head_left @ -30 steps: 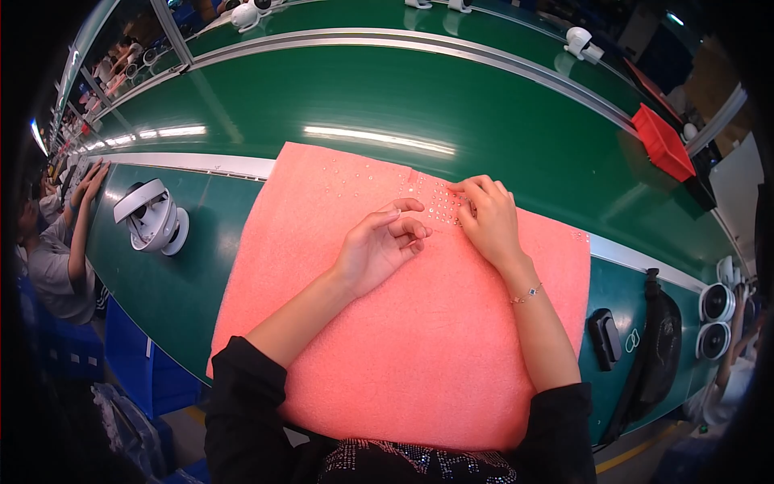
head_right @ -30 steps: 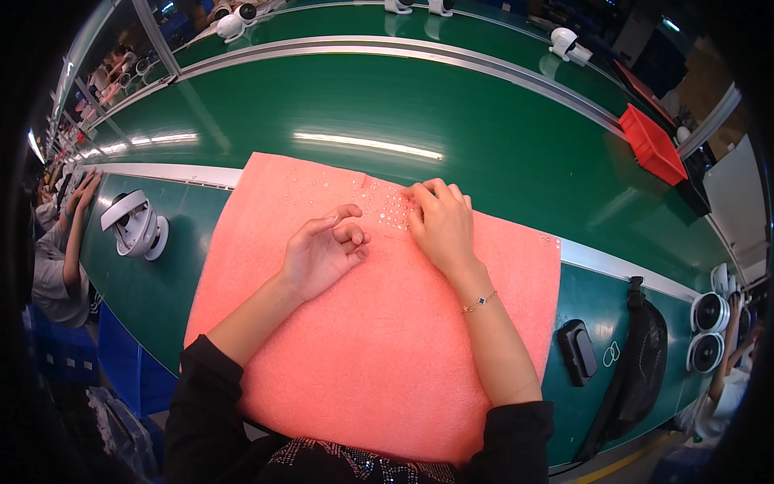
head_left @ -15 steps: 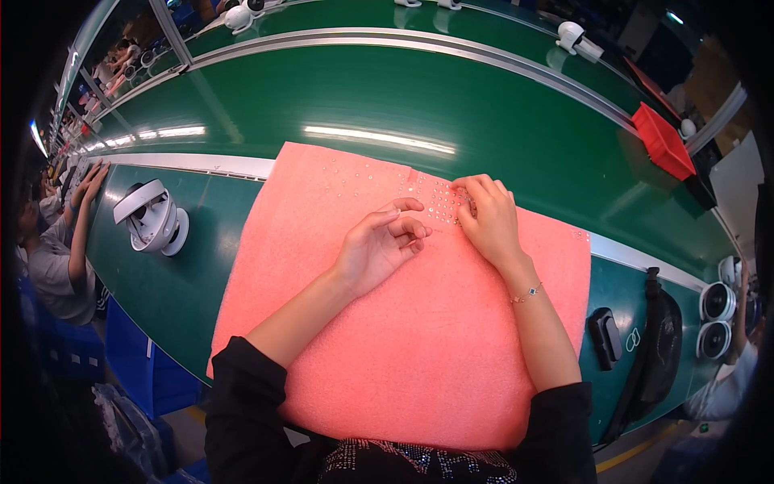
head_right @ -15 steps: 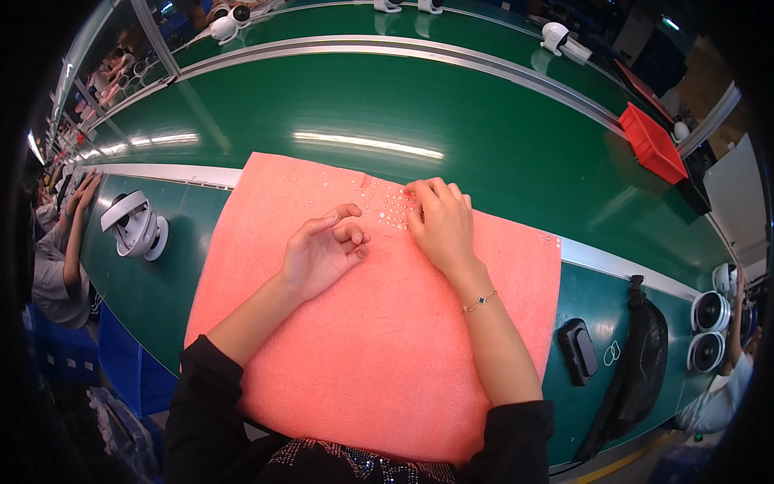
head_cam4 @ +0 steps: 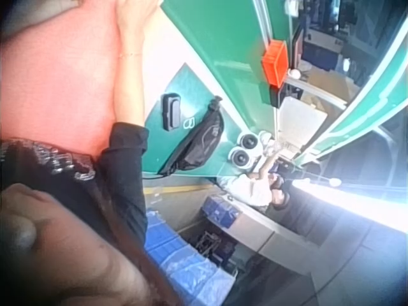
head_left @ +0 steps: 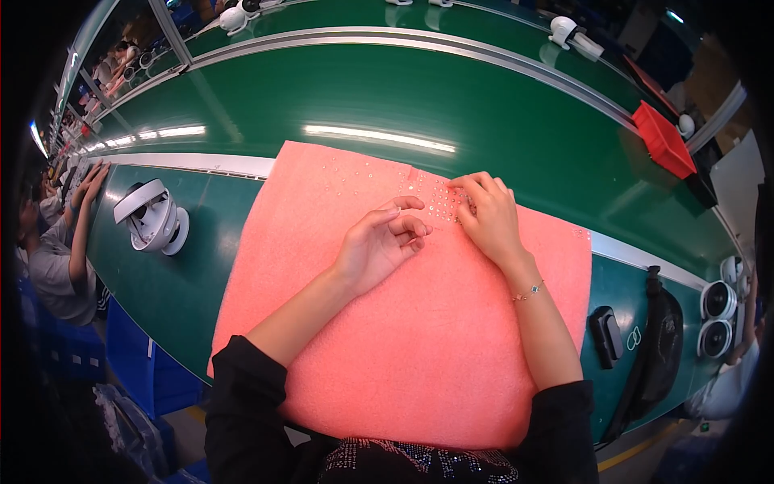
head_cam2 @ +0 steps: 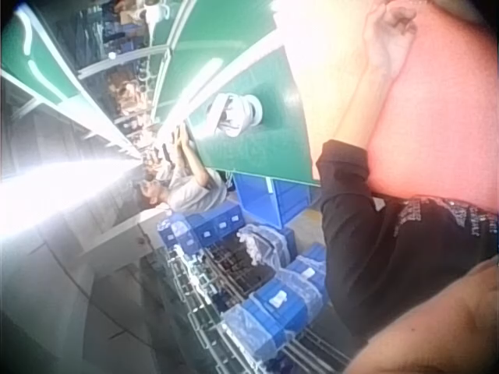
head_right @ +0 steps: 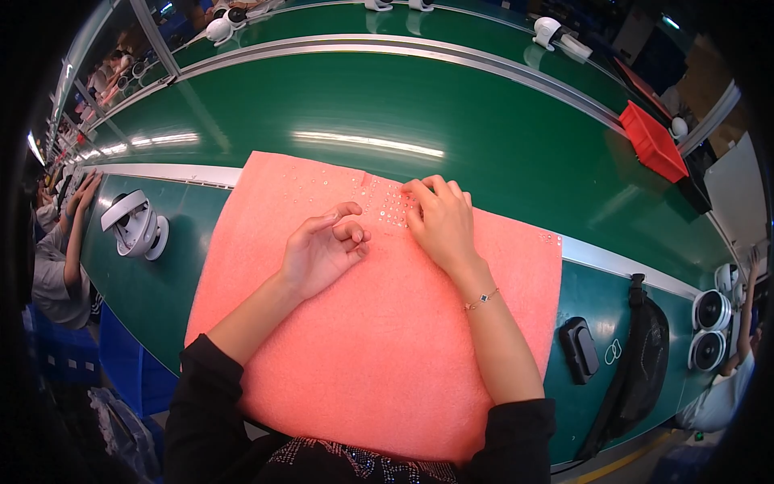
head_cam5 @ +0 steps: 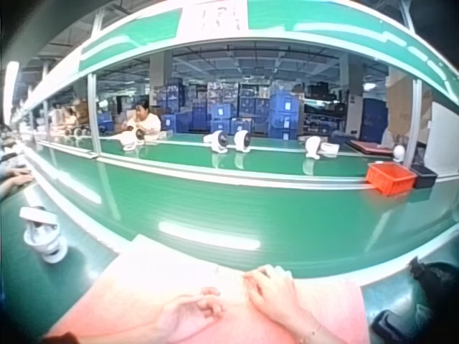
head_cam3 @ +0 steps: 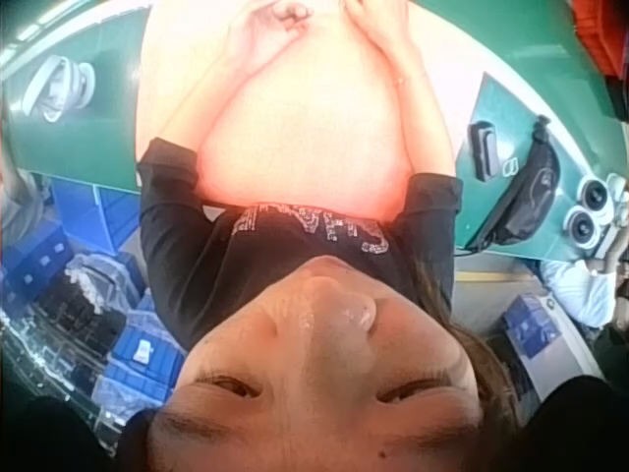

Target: The worker is picking and sorting small white components from a foam mat on an assembly line.

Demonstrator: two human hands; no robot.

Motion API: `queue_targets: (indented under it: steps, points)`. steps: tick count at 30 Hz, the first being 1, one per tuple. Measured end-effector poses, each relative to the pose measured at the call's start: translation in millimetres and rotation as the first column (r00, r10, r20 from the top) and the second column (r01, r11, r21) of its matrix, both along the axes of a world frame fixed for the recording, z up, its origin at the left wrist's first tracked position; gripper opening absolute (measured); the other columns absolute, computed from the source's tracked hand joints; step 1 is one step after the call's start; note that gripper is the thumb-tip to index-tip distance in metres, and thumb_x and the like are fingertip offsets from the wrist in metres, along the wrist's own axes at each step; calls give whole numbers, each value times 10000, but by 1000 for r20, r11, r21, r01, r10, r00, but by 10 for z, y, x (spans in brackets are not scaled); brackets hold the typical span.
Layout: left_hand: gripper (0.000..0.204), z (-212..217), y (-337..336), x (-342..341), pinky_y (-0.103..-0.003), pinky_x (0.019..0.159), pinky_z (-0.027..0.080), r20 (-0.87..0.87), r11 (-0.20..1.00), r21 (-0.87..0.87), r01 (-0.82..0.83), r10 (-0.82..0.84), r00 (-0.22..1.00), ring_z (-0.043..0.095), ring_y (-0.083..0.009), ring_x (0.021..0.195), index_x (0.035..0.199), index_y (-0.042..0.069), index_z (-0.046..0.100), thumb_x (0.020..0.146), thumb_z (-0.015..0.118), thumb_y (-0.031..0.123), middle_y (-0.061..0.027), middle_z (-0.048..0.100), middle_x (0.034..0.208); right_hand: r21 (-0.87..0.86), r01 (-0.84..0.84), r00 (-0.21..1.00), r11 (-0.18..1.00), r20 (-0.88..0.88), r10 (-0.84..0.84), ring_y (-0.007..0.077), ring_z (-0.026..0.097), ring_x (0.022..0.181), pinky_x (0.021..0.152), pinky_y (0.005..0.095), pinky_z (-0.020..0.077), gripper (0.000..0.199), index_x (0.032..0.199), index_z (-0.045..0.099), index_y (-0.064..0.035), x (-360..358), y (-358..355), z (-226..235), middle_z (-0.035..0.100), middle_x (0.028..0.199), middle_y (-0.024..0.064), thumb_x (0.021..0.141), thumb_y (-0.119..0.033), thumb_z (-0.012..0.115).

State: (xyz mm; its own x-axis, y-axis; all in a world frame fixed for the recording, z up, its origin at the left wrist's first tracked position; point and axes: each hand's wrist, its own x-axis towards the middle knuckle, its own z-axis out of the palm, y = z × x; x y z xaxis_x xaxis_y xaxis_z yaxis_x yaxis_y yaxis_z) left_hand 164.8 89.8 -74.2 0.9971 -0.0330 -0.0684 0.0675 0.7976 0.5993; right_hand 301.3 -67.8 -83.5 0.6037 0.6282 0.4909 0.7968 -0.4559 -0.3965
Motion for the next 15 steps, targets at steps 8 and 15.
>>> queue_targets:
  steps: [8, 15]
  points:
    - [348, -18, 5, 10, -287, 850, 415, 19, 1000, -8, 11, -11, 1000, 544, -160, 921, 1151, 46, 461, 878, 493, 260, -78, 604, 868, -11, -11, 1000, 1000, 16, 12, 216, 512, 779, 745, 349, 399, 251, 966, 642, -136, 8, -19, -1, 563, 903, 33, 749, -67, 536]
    - [350, -18, 6, 5, -289, 851, 416, 14, 1000, 4, 8, -8, 1000, 545, -160, 929, 1154, 47, 462, 882, 489, 265, -72, 602, 866, -18, -22, 999, 1000, 23, 22, 213, 504, 790, 750, 343, 391, 279, 995, 645, -145, 6, -23, -5, 557, 914, 34, 755, -59, 532]
